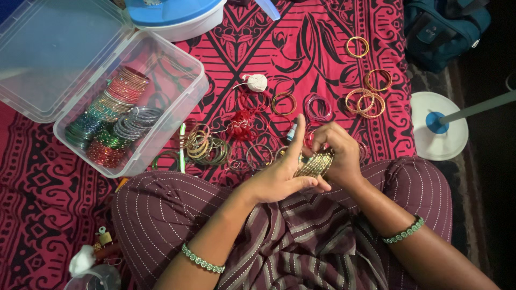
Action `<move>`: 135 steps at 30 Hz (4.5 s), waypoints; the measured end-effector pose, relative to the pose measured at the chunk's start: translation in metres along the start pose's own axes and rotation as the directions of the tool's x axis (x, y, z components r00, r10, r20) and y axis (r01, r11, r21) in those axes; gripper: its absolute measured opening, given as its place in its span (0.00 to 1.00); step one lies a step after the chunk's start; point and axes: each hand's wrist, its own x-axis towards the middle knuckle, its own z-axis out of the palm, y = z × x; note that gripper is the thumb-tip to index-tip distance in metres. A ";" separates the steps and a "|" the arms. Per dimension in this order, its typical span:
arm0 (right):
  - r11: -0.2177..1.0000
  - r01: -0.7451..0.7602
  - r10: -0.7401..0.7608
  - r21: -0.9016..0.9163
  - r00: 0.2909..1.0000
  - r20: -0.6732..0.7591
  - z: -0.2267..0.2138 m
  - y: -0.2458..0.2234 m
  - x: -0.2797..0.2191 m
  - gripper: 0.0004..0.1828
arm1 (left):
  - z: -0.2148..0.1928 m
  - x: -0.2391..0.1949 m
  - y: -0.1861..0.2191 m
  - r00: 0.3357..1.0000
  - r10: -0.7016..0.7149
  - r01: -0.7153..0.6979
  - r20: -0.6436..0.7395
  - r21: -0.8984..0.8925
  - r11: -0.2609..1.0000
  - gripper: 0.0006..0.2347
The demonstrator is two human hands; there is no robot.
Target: The person sits on a patterned mat and organizes various bangles. They open a blue container, sort through gold bangles, and place them into a white container. They then tie a bundle of bangles with a white string and place it into a clear plastic box.
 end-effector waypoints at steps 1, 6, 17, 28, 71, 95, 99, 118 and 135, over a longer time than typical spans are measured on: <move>0.998 -0.056 0.056 0.004 0.998 0.023 0.000 -0.003 0.001 0.17 | -0.001 0.001 0.000 1.000 0.006 -0.006 -0.002 -0.007 1.000 0.48; 0.998 -0.026 0.020 0.051 0.994 0.108 -0.005 -0.012 0.005 0.16 | 0.000 -0.002 0.001 0.999 -0.029 0.029 -0.026 -0.004 1.000 0.48; 0.992 -0.113 0.109 0.063 0.992 0.067 -0.003 -0.007 0.004 0.15 | 0.001 0.002 -0.007 0.993 0.057 -0.052 -0.106 0.043 0.998 0.54; 0.976 -0.218 0.218 0.020 0.973 -0.078 0.001 0.012 -0.009 0.10 | 0.036 0.015 -0.022 0.938 0.044 0.153 -0.344 0.526 0.837 0.59; 0.930 0.253 -0.015 -0.267 0.752 0.659 0.109 0.018 -0.022 0.08 | -0.131 -0.044 0.006 0.403 -0.008 -0.604 -0.915 -0.273 0.749 0.06; 0.999 -0.037 0.035 -0.026 0.996 -0.076 0.144 0.039 0.225 0.17 | -0.269 -0.028 0.024 0.439 0.280 -0.823 -0.854 -0.258 0.506 0.23; 0.950 0.258 -0.278 -0.176 0.955 -0.101 0.185 0.022 0.381 0.62 | -0.282 -0.032 0.019 0.425 0.222 -0.842 -0.878 -0.292 0.455 0.26; 0.782 -0.536 0.413 0.320 0.829 0.378 0.010 -0.011 0.103 0.73 | -0.190 0.024 0.019 0.915 0.163 -0.221 -0.369 -0.119 0.968 0.44; 0.861 -0.248 0.262 0.444 0.964 0.030 -0.056 -0.030 -0.058 0.17 | -0.025 0.033 -0.045 0.979 -0.206 0.206 0.013 -0.039 0.978 0.42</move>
